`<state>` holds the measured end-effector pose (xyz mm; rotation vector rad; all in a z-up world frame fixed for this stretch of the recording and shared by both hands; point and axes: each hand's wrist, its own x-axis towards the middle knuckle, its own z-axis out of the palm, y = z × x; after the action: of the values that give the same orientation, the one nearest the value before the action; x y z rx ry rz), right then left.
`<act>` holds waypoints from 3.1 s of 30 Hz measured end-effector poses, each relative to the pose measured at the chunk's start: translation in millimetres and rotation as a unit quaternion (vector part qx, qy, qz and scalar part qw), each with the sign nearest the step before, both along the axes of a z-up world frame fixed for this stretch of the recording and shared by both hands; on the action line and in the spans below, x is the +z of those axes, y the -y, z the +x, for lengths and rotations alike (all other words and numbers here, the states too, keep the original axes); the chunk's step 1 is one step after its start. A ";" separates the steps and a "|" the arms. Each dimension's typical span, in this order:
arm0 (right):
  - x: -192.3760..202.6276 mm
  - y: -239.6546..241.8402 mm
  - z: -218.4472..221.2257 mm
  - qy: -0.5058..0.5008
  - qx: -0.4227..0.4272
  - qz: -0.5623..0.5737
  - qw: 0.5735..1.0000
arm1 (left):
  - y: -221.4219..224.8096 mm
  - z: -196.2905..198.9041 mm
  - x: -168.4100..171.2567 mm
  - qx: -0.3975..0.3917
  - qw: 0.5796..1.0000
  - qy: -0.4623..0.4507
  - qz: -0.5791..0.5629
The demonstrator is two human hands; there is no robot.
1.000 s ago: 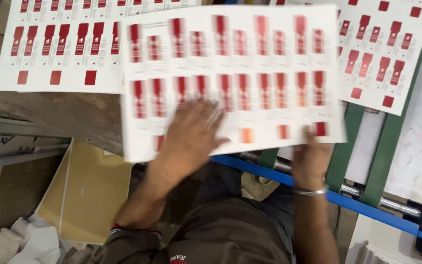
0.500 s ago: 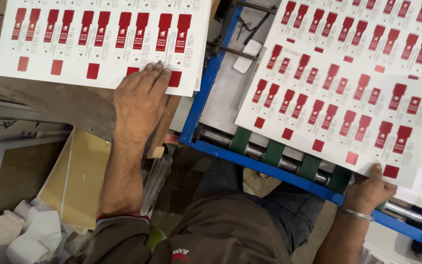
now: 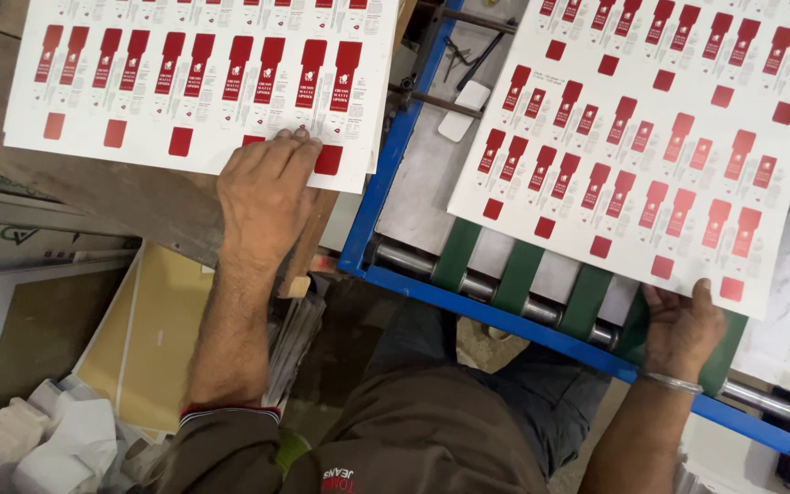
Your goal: The person repeatedly picks up sheets of printed labels from a stack on the left and places them onto a conveyor belt on the right. The sheets feature red and white designs. The person maintains a steady rhythm, feeding the machine one sheet at a time throughout the clip.
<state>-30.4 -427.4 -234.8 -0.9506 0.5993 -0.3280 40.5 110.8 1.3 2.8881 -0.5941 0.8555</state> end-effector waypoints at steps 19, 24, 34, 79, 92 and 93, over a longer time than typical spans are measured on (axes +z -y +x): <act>135.5 -204.9 -2.9 0.177 0.379 0.060 0.906 | 124.3 -36.9 2.8 -0.188 0.971 -0.146 -0.030; 126.5 -208.5 9.3 0.093 0.208 0.104 0.968 | 123.6 -46.5 2.1 -0.210 0.962 -0.175 -0.013; 46.4 -27.9 7.7 0.085 -0.093 -0.077 0.989 | 5.6 7.2 14.1 0.015 0.995 -0.080 0.050; 105.7 -163.9 -5.8 0.114 0.321 0.012 0.940 | 57.9 -14.8 6.7 -0.055 0.980 -0.187 -0.028; 95.0 -110.7 27.9 0.075 0.024 -0.048 0.996 | 41.1 -14.1 20.4 -0.052 0.991 -0.118 0.046; 85.1 -93.8 26.0 0.092 0.001 -0.035 0.995 | 28.6 -8.5 21.5 -0.033 0.993 -0.115 0.026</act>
<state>-4.4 -333.7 -149.8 -0.9754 0.4197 -0.4326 32.1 82.2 22.8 2.9354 -0.6906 0.4964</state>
